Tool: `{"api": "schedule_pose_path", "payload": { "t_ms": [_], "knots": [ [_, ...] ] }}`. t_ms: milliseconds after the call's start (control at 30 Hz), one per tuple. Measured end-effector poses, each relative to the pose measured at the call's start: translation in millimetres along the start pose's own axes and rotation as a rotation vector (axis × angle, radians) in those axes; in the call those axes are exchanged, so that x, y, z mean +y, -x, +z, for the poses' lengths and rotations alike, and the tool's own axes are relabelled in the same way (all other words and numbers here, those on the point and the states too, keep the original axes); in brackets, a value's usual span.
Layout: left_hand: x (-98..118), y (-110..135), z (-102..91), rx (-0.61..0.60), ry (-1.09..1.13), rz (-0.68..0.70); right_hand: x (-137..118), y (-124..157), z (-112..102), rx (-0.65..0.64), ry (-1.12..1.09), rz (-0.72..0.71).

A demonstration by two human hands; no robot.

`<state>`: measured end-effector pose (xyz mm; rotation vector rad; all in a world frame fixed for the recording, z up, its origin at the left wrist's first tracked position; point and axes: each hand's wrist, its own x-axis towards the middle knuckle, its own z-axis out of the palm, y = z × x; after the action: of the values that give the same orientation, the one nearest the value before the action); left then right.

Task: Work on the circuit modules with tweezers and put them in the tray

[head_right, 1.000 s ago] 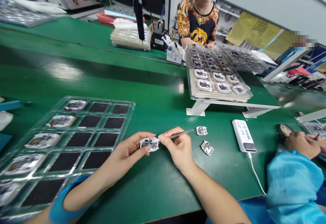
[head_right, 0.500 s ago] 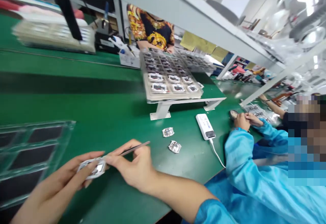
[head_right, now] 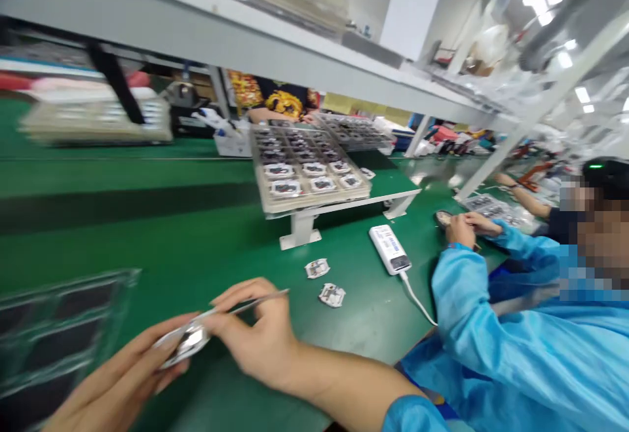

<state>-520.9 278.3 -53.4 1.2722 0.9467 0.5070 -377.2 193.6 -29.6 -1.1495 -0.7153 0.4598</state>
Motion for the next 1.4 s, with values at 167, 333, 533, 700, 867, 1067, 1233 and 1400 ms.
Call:
{"api": "schedule_pose_path", "payload": {
  "t_ms": [167,333,533,700,867,1067,1233,1400],
  "knots": [
    [22,11,13.9,-0.068,0.163,-0.070,6,-6,-9,-0.102,-0.075,0.212],
    [23,13,11.8,-0.118,0.188,-0.046,6,-1,-10,-0.230,0.126,0.196],
    [22,16,11.0,-0.133,0.129,-0.056,7,-2,-10,-0.301,0.149,0.207],
    [22,14,9.9,-0.142,0.102,-0.010,10,-4,-11,-0.259,0.103,0.276],
    [23,14,10.7,-0.155,0.060,0.033,12,-1,-11,-0.205,0.131,0.247],
    [18,15,12.0,-0.161,0.017,0.061,11,-1,-10,-0.214,0.134,0.264],
    [15,14,10.0,-0.185,0.024,0.074,13,0,-8,-0.196,0.108,0.293],
    [13,11,6.8,-0.203,0.025,0.082,20,1,-7,-0.173,0.032,0.284]
  ]
}}
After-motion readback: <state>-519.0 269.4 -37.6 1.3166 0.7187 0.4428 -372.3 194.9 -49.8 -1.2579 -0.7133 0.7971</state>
